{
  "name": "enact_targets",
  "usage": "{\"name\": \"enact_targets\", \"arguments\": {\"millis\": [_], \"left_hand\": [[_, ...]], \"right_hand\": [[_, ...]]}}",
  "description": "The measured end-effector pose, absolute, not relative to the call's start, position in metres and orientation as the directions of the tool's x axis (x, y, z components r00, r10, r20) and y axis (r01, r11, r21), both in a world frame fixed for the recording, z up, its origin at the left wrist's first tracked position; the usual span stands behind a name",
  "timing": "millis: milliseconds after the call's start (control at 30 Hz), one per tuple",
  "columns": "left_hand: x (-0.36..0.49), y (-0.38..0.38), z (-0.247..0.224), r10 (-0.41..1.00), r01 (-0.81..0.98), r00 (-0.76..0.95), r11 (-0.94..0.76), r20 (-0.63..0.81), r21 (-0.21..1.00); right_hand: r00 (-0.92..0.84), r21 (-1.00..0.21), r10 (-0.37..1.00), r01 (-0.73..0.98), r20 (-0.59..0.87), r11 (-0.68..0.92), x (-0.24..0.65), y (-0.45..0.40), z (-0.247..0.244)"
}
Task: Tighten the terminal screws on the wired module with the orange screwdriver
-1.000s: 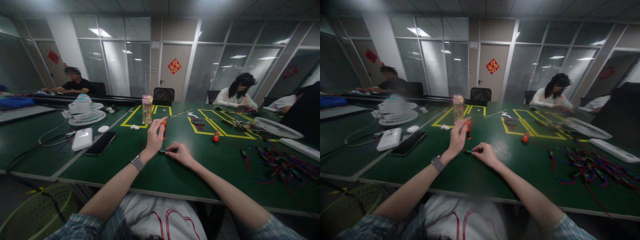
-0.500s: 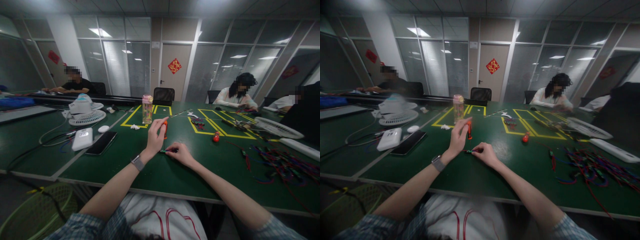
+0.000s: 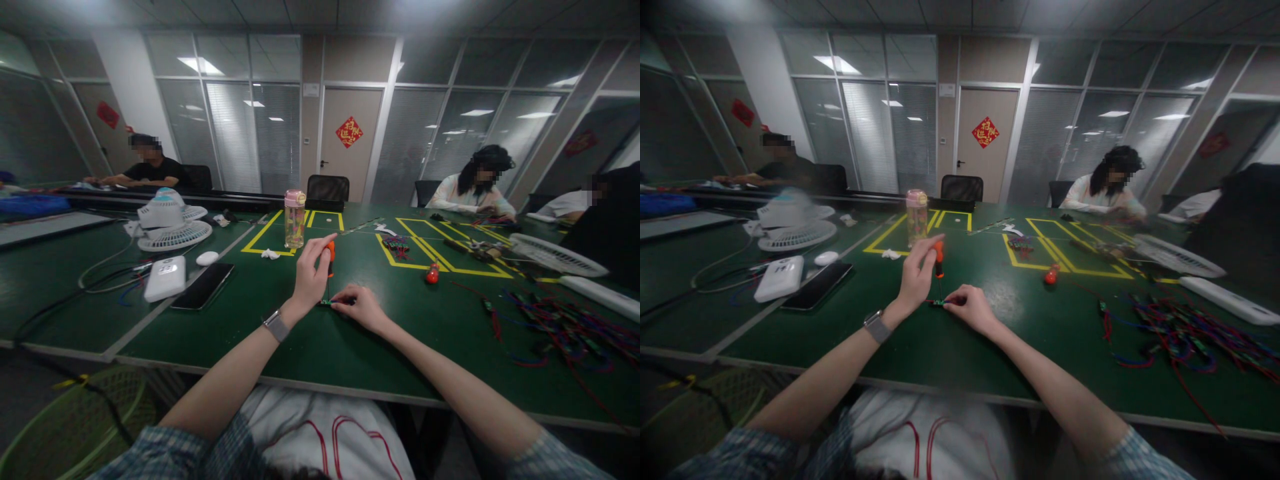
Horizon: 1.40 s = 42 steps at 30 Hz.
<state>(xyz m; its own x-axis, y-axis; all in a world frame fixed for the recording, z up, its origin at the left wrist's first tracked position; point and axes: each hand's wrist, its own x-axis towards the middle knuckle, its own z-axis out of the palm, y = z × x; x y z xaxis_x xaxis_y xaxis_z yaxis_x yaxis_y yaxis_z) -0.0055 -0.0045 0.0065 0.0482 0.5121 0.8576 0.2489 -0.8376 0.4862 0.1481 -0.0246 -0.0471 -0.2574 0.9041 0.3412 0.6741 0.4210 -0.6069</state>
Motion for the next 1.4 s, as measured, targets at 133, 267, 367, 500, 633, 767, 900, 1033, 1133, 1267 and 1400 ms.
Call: {"name": "enact_targets", "arguments": {"millis": [133,267,367,500,633,767,900,1033,1133,1267,1400], "left_hand": [[-0.0050,-0.0040,0.0071,0.491,0.233,0.034,-0.851,0.871,0.471],[-0.0042,-0.0041,0.0068,0.476,0.278,0.018,-0.847,0.879,0.453],[-0.0045,-0.0050,0.0068,0.494,0.307,0.024,-0.831,0.869,0.464],[-0.0048,-0.0053,0.0072,0.501,0.249,0.070,-0.846,0.862,0.472],[-0.0042,-0.0039,0.0067,0.502,0.229,0.063,-0.849,0.863,0.477],[-0.0043,-0.0038,0.0064,0.494,0.288,0.033,-0.837,0.869,0.465],[-0.0050,-0.0052,0.0073,0.497,0.313,0.036,-0.829,0.867,0.463],[-0.0050,-0.0052,0.0078,0.499,0.250,0.063,-0.846,0.864,0.470],[-0.0047,-0.0044,0.0078,0.494,0.237,0.050,-0.850,0.868,0.470],[-0.0049,-0.0049,0.0081,0.495,0.291,0.019,-0.834,0.869,0.469],[-0.0057,-0.0067,0.0085,0.494,0.330,0.009,-0.823,0.870,0.463]], "right_hand": [[-0.261,-0.602,0.903,0.677,0.341,0.423,0.1484,-0.0246,-0.0470],[-0.257,-0.598,0.903,0.682,0.343,0.422,0.1481,-0.0248,-0.0468],[-0.257,-0.598,0.901,0.679,0.349,0.425,0.1480,-0.0248,-0.0467],[-0.263,-0.601,0.903,0.678,0.339,0.423,0.1484,-0.0246,-0.0470],[-0.269,-0.601,0.900,0.674,0.342,0.429,0.1493,-0.0241,-0.0482],[-0.269,-0.600,0.900,0.675,0.344,0.430,0.1495,-0.0239,-0.0491],[-0.270,-0.594,0.900,0.680,0.342,0.429,0.1486,-0.0247,-0.0477],[-0.266,-0.595,0.903,0.682,0.339,0.424,0.1481,-0.0251,-0.0463],[-0.263,-0.603,0.903,0.676,0.340,0.424,0.1481,-0.0247,-0.0465],[-0.260,-0.614,0.906,0.669,0.333,0.418,0.1481,-0.0246,-0.0470],[-0.258,-0.615,0.907,0.669,0.333,0.416,0.1484,-0.0249,-0.0469]]}}
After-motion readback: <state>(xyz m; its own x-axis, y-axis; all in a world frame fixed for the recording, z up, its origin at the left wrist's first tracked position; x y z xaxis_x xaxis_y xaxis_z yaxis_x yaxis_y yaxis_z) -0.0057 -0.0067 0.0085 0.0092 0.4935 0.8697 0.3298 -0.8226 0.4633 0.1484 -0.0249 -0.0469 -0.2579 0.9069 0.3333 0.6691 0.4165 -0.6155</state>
